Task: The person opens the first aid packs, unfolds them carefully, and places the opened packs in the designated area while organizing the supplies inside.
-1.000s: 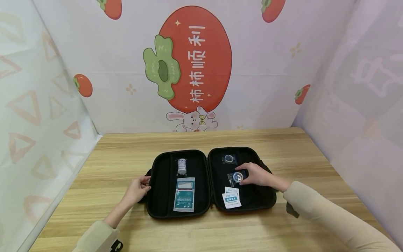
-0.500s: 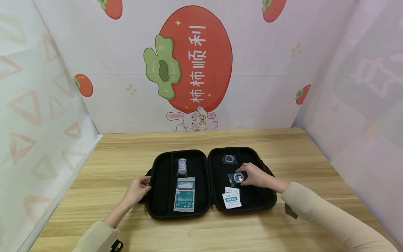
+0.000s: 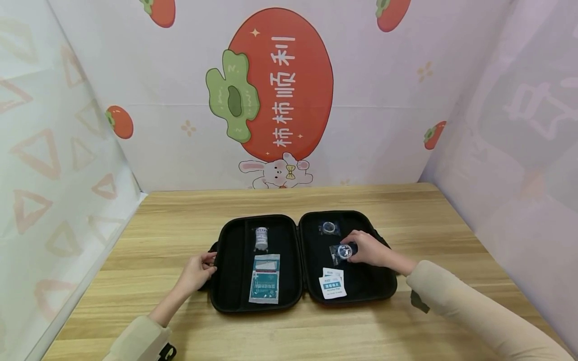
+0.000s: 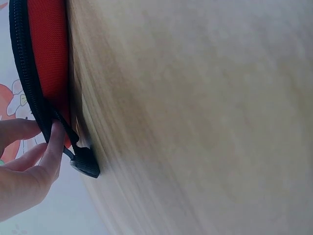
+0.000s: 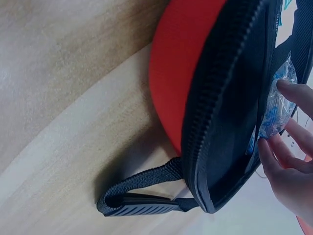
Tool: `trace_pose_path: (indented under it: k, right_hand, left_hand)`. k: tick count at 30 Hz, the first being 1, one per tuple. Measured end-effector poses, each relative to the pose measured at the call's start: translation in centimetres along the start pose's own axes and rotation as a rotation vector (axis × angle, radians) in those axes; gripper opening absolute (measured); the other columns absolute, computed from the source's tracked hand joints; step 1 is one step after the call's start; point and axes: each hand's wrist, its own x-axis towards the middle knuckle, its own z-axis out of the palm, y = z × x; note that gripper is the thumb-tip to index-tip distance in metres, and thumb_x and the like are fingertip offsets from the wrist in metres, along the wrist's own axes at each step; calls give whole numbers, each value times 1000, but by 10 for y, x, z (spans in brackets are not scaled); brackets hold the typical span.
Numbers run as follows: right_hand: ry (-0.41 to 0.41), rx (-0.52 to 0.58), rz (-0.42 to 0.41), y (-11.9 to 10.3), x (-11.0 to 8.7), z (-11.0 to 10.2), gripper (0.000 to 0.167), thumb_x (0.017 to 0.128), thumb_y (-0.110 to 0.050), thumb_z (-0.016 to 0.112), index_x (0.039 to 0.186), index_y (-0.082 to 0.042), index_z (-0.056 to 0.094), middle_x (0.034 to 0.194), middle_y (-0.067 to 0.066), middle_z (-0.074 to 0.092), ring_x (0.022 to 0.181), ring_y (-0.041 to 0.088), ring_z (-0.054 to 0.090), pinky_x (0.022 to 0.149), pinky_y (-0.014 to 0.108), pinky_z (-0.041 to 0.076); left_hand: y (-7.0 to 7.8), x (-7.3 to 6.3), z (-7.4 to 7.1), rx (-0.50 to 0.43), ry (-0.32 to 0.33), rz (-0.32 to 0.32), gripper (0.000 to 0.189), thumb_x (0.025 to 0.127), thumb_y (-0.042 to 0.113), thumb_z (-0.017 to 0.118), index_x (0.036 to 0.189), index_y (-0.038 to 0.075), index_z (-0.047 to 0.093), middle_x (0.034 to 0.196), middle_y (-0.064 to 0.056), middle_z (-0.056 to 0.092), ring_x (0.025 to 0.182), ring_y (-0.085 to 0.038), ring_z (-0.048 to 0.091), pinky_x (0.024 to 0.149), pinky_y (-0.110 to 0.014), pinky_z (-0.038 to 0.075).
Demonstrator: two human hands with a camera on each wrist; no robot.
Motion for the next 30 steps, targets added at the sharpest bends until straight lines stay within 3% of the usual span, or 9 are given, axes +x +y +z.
trace_pose_path:
  k: [30]
  right_hand:
    - [78,45,14,19,-11,-25,34,68,1,69,100,9,60,98,21,55,80,22,52,66,33,46]
  left_hand:
    - [0,-1,0,-8,5,0,38,78,-11,54,116,-15,48,95,-21,57,72,-22,58,53,-24,47]
